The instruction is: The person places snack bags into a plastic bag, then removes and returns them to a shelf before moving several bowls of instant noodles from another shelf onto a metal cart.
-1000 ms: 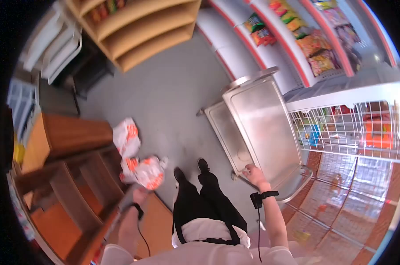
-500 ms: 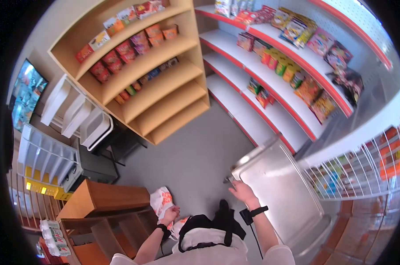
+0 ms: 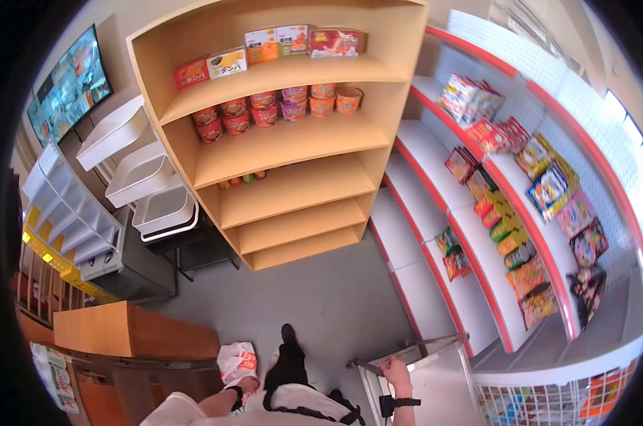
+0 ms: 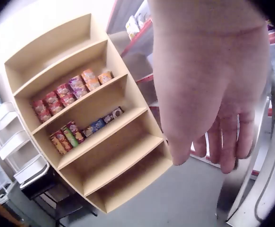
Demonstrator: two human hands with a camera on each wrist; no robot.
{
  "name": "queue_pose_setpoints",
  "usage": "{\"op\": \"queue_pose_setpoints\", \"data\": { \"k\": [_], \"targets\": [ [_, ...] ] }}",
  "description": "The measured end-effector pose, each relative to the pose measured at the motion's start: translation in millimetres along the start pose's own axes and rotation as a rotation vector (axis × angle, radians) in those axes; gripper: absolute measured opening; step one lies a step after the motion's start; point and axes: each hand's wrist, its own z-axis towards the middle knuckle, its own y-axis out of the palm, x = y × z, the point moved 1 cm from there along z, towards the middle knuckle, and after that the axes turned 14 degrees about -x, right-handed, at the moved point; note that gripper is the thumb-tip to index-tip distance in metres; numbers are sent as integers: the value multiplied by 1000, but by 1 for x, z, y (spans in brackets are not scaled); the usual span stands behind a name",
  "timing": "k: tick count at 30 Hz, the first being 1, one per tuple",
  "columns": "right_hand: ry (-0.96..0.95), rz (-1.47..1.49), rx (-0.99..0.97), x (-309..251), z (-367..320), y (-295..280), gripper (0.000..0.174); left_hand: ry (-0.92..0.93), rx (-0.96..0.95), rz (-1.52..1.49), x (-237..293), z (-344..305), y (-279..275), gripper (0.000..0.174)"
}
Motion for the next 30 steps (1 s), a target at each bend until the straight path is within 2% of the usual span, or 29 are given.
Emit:
{"op": "queue_pose_setpoints", "data": {
  "k": [1, 2, 3, 4, 5, 6, 8, 9, 10, 11, 12, 13, 14, 16, 17, 18, 20, 22, 26, 28, 30],
  "targets": [
    [65, 39, 22, -4, -3, 0, 46, -73, -68, -75, -3, -3, -9, 25],
    [90, -42, -1, 9, 6, 12, 49, -58, -64, -82, -7, -6, -27, 25],
    [107, -122, -9, 25, 26, 20, 51, -105, -11, 46, -13, 1, -55, 26],
    [149, -153, -95, 18, 28, 17, 54, -150, 30, 160, -17, 6, -68, 26],
    [189, -186, -175, 5, 33, 14, 57, 34, -73, 302, -44, 33, -80, 26],
    [179, -130, -166, -7, 42, 13, 57, 219, -7, 489, -39, 25, -120, 25],
    [179, -88, -162, -41, 60, 12, 57, 105, 367, 161, -74, 66, -149, 18],
    [122, -95, -172, -63, 70, 8, 57, -92, 396, -181, -76, 73, -179, 19],
    [66, -99, -188, -81, 77, -1, 57, -137, 329, -259, -83, 82, -207, 20],
    [68, -106, -166, -95, 85, -9, 56, -65, 430, -261, -86, 80, -238, 22],
    [61, -103, -143, -117, 98, -14, 55, -177, 401, -337, -88, 82, -270, 22],
    [23, -48, -177, -150, 105, -29, 57, -223, 474, -316, -84, 71, -300, 24],
    [-54, -20, -122, -173, 113, -37, 55, -206, 526, -463, -83, 69, -324, 25],
    [-77, -90, -163, -197, 145, -52, 53, -133, 596, -705, -72, 57, -362, 26],
    [-118, -144, -145, -204, 163, -56, 53, -78, 610, -798, -60, 44, -376, 26],
    [-109, -231, -147, -224, 173, -67, 52, -64, 650, -774, -59, 48, -378, 24],
    [-222, -260, -85, -245, 200, -79, 51, -71, 678, -753, -51, 49, -380, 24],
    [-196, -227, -134, -293, 207, -102, 48, 64, 686, -774, -30, 35, -378, 22],
    [-279, -189, -162, -322, 238, -116, 47, 103, 691, -758, -3, 28, -371, 21],
    [-363, -338, -185, -343, 257, -120, 45, 111, 727, -767, 9, 17, -381, 19],
    [-393, -321, -193, -349, 271, -125, 45, 94, 743, -812, 22, 5, -398, 19]
  ]
}}
